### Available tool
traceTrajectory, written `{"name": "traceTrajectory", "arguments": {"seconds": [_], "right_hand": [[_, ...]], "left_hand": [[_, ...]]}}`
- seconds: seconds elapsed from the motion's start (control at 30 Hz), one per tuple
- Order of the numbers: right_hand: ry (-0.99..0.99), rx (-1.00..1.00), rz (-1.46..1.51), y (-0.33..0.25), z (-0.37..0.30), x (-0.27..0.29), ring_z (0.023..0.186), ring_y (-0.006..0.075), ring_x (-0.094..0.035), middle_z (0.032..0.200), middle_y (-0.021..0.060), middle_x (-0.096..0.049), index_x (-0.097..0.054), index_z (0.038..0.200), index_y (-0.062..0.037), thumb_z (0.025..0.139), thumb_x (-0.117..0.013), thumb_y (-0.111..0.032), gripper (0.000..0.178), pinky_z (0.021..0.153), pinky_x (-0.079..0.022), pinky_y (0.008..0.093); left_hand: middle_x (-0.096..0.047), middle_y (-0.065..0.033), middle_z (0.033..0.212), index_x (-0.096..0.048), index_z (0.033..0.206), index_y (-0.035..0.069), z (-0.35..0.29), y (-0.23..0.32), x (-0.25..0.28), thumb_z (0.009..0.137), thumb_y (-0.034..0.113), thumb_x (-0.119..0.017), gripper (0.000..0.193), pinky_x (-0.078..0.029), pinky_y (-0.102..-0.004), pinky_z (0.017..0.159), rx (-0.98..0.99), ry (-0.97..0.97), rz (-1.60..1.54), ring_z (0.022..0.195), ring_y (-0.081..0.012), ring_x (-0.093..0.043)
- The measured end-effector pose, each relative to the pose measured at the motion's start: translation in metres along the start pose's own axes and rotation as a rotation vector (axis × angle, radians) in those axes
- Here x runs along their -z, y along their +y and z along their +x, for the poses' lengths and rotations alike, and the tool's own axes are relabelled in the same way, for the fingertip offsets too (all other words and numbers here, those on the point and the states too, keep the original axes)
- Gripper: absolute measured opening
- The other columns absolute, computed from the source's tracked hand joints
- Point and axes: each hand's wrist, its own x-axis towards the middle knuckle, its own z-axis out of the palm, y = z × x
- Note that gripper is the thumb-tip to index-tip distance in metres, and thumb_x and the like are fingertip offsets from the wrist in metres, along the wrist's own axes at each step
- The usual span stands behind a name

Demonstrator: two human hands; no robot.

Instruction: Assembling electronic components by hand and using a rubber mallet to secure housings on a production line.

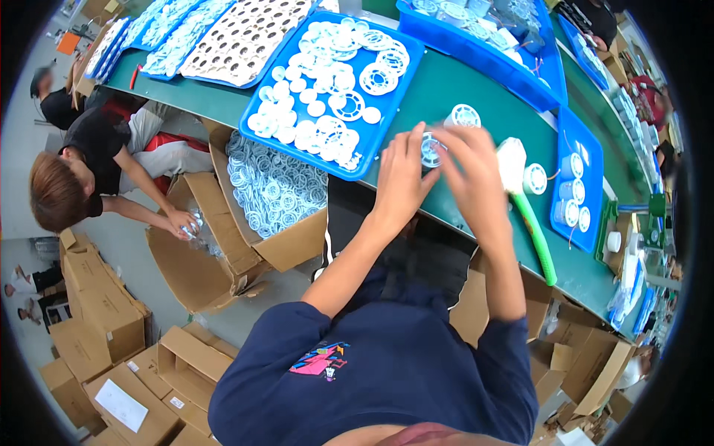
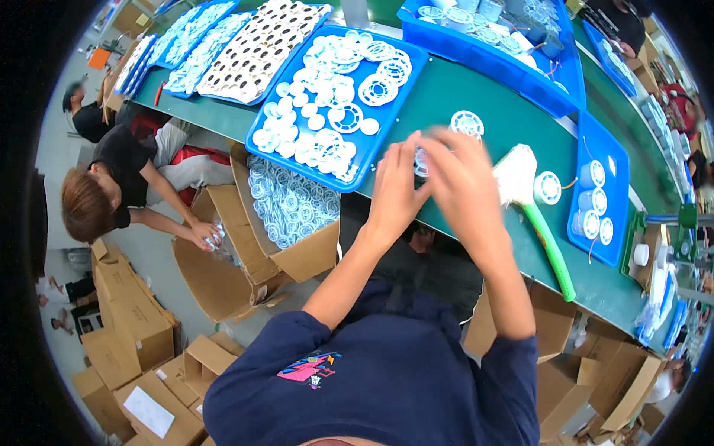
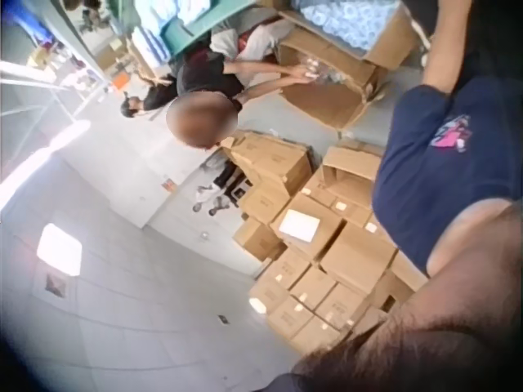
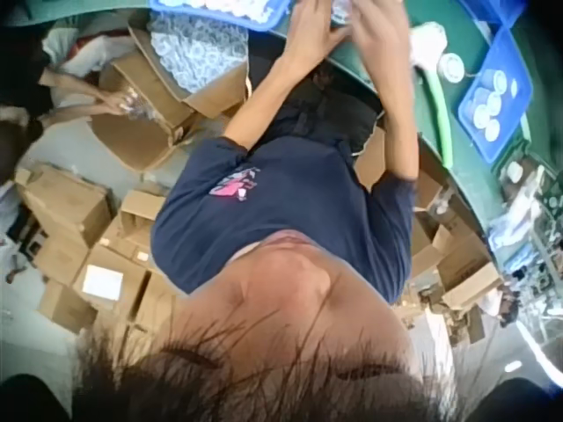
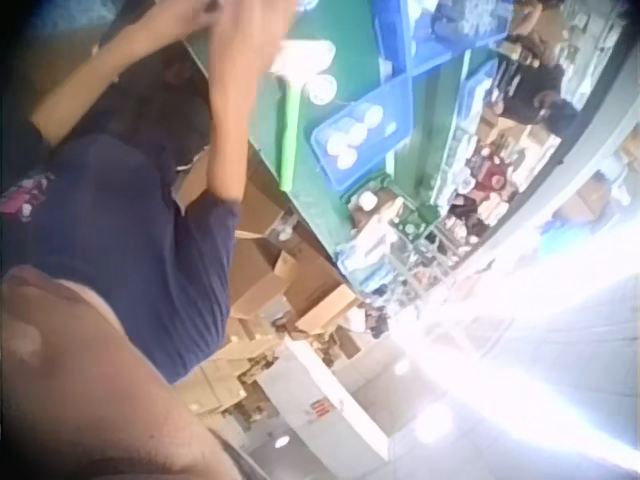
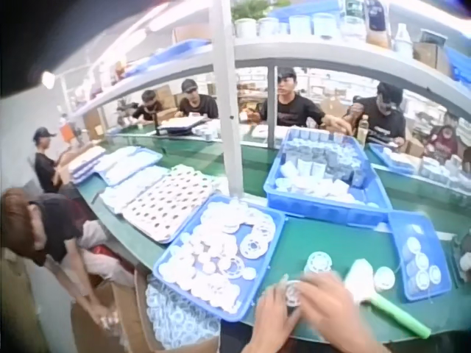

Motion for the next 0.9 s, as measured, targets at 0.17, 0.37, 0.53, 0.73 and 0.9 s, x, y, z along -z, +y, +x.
{"name": "traceTrajectory", "arguments": {"seconds": [0.17, 0.37, 0.53, 0.73, 0.9], "right_hand": [[-0.418, -0.013, -0.202, 0.016, 0.08, -0.1, 0.111, 0.0364, -0.066, 0.112, 0.0156, -0.069, -0.073, 0.113, -0.0043, 0.087, -0.07, -0.011, 0.028, 0.092, -0.056, 0.0466], [-0.516, 0.06, 0.025, 0.037, 0.097, -0.104, 0.094, 0.038, -0.071, 0.099, 0.0206, -0.072, -0.072, 0.104, 0.0001, 0.095, -0.064, -0.016, 0.02, 0.083, -0.057, 0.0455], [-0.285, -0.184, 0.118, 0.034, 0.054, -0.011, 0.098, 0.0418, -0.071, 0.105, 0.0238, -0.073, -0.071, 0.112, 0.0013, 0.101, -0.063, -0.022, 0.027, 0.084, -0.057, 0.046], [-0.439, -0.186, -0.124, 0.003, 0.001, -0.004, 0.125, 0.0427, -0.062, 0.14, 0.028, -0.059, -0.051, 0.142, 0.0055, 0.096, -0.06, -0.006, 0.048, 0.103, -0.053, 0.0483], [-0.237, -0.04, -0.134, 0.011, -0.024, -0.036, 0.14, 0.0426, -0.049, 0.147, 0.0309, -0.051, -0.049, 0.143, 0.0071, 0.099, -0.059, -0.01, 0.048, 0.115, -0.044, 0.0458]], "left_hand": [[-0.055, -0.0265, 0.139, -0.052, 0.142, 0.0, -0.008, 0.004, -0.002, 0.08, 0.028, -0.084, 0.075, -0.039, -0.0537, 0.106, 0.029, 0.04, -0.03, 0.128, -0.0467, -0.051], [-0.058, -0.0239, 0.128, -0.052, 0.136, -0.001, -0.006, -0.004, 0.01, 0.083, 0.026, -0.081, 0.066, -0.042, -0.0512, 0.102, 0.018, 0.021, -0.172, 0.122, -0.0449, -0.054], [-0.057, -0.0166, 0.128, -0.054, 0.141, 0.005, -0.003, 0.007, 0.015, 0.079, 0.03, -0.087, 0.074, -0.043, -0.0483, 0.102, 0.028, -0.014, -0.145, 0.12, -0.0373, -0.057], [-0.058, -0.017, 0.128, -0.056, 0.134, 0.004, -0.007, 0.006, 0.011, 0.077, 0.027, -0.087, 0.07, -0.042, -0.0482, 0.102, 0.026, 0.01, -0.068, 0.123, -0.0374, -0.055], [-0.059, -0.0193, 0.129, -0.055, 0.133, 0.001, -0.007, 0.001, 0.003, 0.081, 0.02, -0.081, 0.06, -0.043, -0.049, 0.102, 0.016, 0.032, -0.061, 0.122, -0.0395, -0.056]]}}
